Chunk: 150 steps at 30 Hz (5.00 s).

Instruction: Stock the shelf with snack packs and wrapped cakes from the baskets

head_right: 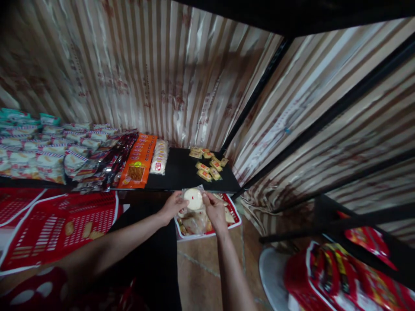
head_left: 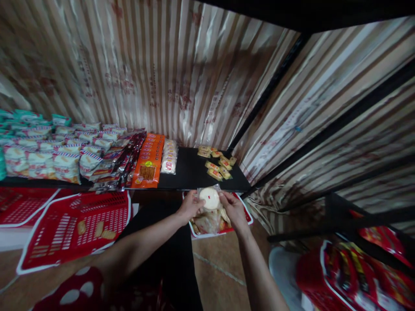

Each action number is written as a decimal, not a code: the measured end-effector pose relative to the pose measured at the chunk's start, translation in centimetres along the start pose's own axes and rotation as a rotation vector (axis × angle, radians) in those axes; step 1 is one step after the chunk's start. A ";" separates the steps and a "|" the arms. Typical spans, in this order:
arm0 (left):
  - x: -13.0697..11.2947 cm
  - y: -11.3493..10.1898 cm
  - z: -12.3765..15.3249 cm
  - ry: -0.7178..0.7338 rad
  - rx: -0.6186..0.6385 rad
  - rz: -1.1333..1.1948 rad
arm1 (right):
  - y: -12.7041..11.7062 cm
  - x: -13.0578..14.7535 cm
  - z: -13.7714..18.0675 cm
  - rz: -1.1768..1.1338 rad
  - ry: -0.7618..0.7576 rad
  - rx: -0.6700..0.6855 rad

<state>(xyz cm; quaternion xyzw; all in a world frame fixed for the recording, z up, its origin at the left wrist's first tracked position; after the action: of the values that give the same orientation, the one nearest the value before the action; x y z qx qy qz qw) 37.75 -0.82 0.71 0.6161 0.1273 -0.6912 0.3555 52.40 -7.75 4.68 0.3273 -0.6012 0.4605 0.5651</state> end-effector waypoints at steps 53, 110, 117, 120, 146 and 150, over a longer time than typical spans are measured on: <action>-7.7 -14.7 0.2 0.194 -0.324 -0.914 | 14.7 -0.8 -11.4 0.058 0.028 0.450; -2.5 -13.3 -2.6 -0.066 -0.203 -1.553 | 17.8 1.1 -22.6 0.630 -0.047 0.337; -2.4 -13.2 -2.6 -0.057 -0.210 -1.553 | 18.4 1.1 -23.2 0.747 -0.067 0.319; -2.6 -13.1 -2.5 -0.053 -0.209 -1.557 | 18.6 1.2 -22.7 0.846 -0.097 0.238; 0.7 -2.8 -0.3 0.346 0.038 -1.351 | 7.1 -7.0 -3.8 1.002 -0.254 0.077; 4.3 -0.1 -0.8 0.230 0.117 -1.362 | 6.8 -9.1 -1.6 1.103 -0.168 0.159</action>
<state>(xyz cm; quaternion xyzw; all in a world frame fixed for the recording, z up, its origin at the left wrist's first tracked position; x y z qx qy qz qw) 38.31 -1.68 -3.48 0.4866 0.4852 -0.6964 -0.2070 48.09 -4.96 -5.61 0.0414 -0.6898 0.7039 0.1643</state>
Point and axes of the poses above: each hand's wrist, its own z-axis away from the middle knuckle, its own y-axis out of the palm, x = y × z, the point moved 6 cm from there along -z, towards the middle knuckle, and after that the axes turned 15 degrees about x, right-handed, at the moved point
